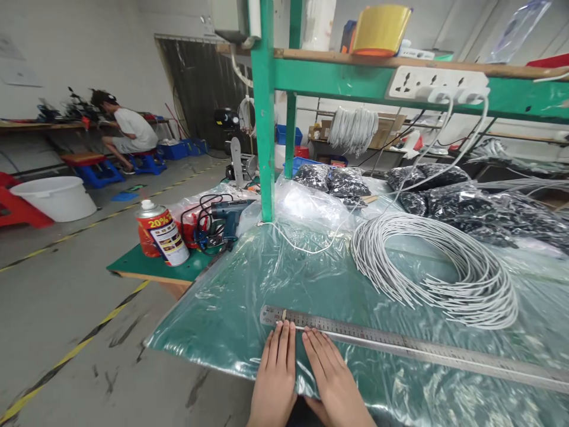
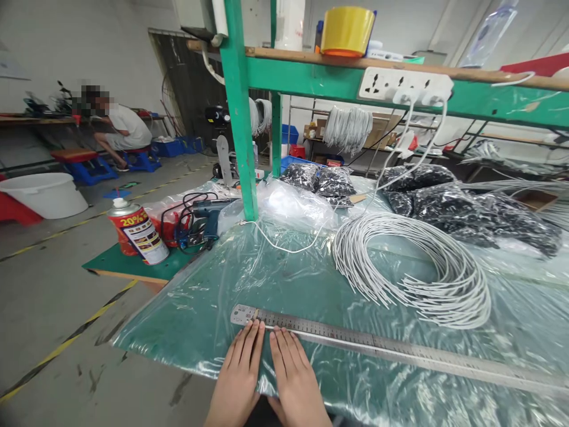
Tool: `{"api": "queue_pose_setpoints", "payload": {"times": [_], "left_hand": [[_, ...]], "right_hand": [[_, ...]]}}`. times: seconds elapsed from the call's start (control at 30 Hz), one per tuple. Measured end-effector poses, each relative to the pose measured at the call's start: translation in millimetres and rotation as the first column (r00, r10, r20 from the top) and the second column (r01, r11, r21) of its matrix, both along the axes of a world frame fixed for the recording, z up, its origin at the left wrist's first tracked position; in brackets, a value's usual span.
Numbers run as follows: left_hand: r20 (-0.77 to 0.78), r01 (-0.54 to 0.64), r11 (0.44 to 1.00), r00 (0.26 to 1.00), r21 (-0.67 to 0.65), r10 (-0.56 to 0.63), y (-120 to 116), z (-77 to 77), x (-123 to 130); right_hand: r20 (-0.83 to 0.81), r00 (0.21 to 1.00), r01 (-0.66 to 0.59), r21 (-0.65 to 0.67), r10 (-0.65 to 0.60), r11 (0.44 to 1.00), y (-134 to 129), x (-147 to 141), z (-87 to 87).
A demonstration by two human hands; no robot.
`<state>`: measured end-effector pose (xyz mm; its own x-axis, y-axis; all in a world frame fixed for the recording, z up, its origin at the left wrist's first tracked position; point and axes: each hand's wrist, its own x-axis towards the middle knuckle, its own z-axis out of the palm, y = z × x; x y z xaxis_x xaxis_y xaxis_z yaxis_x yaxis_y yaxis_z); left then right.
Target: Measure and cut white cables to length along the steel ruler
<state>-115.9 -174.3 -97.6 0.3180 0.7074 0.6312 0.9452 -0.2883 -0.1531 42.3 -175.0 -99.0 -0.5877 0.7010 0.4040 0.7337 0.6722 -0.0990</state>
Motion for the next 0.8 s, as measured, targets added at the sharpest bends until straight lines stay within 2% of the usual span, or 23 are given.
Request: {"api": "queue_pose_setpoints", "payload": {"times": [0.13, 0.37, 0.53, 0.7, 0.8], "left_hand": [[-0.008, 0.009, 1.000, 1.000, -0.002, -0.009, 2, -0.2, -1], [-0.131, -0.019, 1.000, 0.991, -0.016, 0.016, 3, 0.7, -4], [-0.223, -0.102, 0.980, 0.973, -0.168, 0.063, -2, 7.1, -5], [-0.234, -0.079, 0.983, 0.971, -0.165, 0.039, -1, 8.0, -6], [-0.205, -0.051, 0.986, 0.979, -0.162, 0.017, 3, 5.9, -9]], "right_hand": [[0.031, 0.999, 0.015, -0.031, -0.014, 0.999, 1, -2, 0.3], [0.044, 0.998, 0.043, -0.091, -0.039, 0.995, 2, -3, -0.2], [0.050, 0.998, 0.038, -0.057, -0.035, 0.998, 4, -3, 0.6], [0.011, 1.000, 0.026, 0.026, -0.026, 0.999, 6, -3, 6.6], [0.021, 1.000, 0.020, 0.030, -0.020, 0.999, 8, -3, 13.3]]}}
